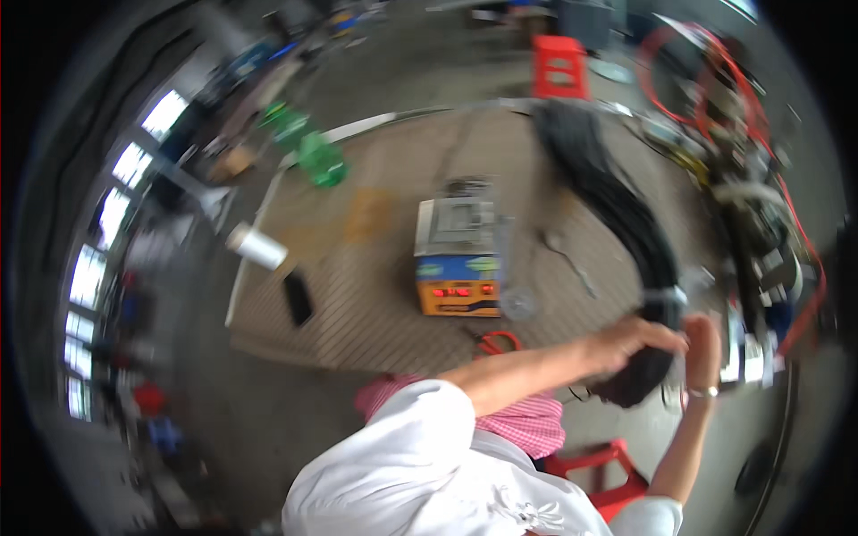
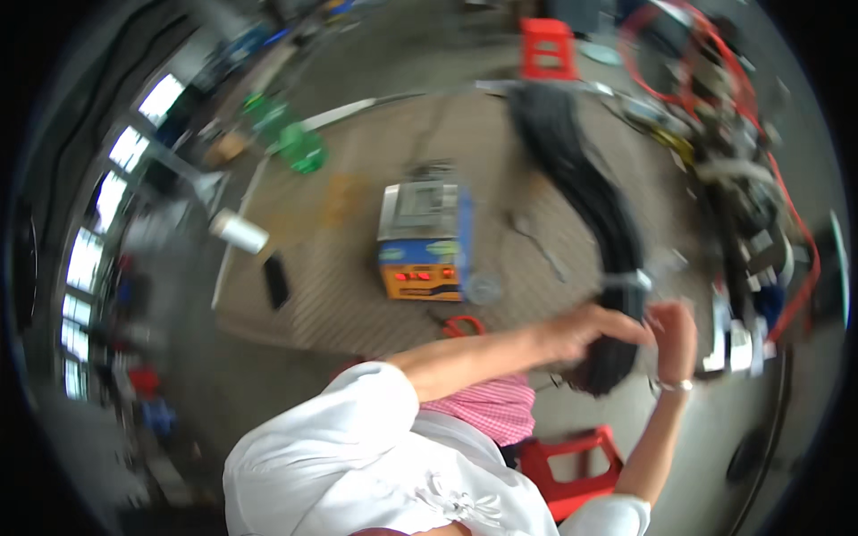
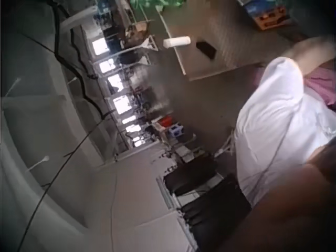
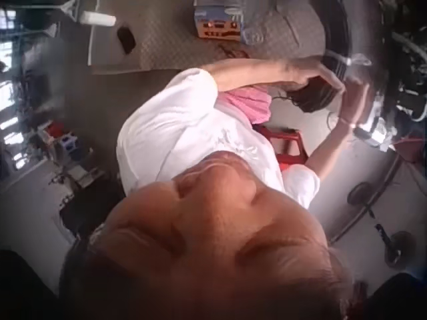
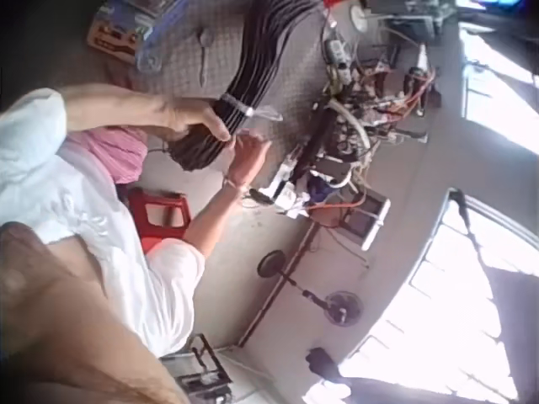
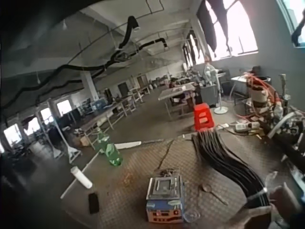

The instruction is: The person is stripping the insulation off the ends of electrical wires using a machine and bundling them together.

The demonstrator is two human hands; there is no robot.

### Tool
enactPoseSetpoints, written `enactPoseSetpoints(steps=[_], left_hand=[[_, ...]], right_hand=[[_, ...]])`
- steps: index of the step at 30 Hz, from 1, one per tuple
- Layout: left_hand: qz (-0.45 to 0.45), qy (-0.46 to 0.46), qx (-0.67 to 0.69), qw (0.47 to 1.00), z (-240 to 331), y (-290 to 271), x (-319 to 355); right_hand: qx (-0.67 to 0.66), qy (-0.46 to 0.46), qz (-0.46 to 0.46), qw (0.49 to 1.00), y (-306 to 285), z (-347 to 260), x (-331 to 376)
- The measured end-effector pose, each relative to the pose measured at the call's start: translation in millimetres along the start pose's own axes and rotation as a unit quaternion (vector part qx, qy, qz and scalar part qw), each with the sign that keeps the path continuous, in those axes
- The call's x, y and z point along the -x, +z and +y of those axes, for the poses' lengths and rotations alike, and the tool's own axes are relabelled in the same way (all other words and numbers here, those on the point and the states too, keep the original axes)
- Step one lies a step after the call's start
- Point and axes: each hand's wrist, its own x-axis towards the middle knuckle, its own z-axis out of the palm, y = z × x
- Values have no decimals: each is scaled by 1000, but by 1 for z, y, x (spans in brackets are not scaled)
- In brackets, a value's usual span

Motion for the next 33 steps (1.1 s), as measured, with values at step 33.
enactPoseSetpoints(steps=[33], left_hand=[[77, 334, -447, 826, -54, 99, 166]], right_hand=[[162, -351, 34, 921, 71, -284, 30]])
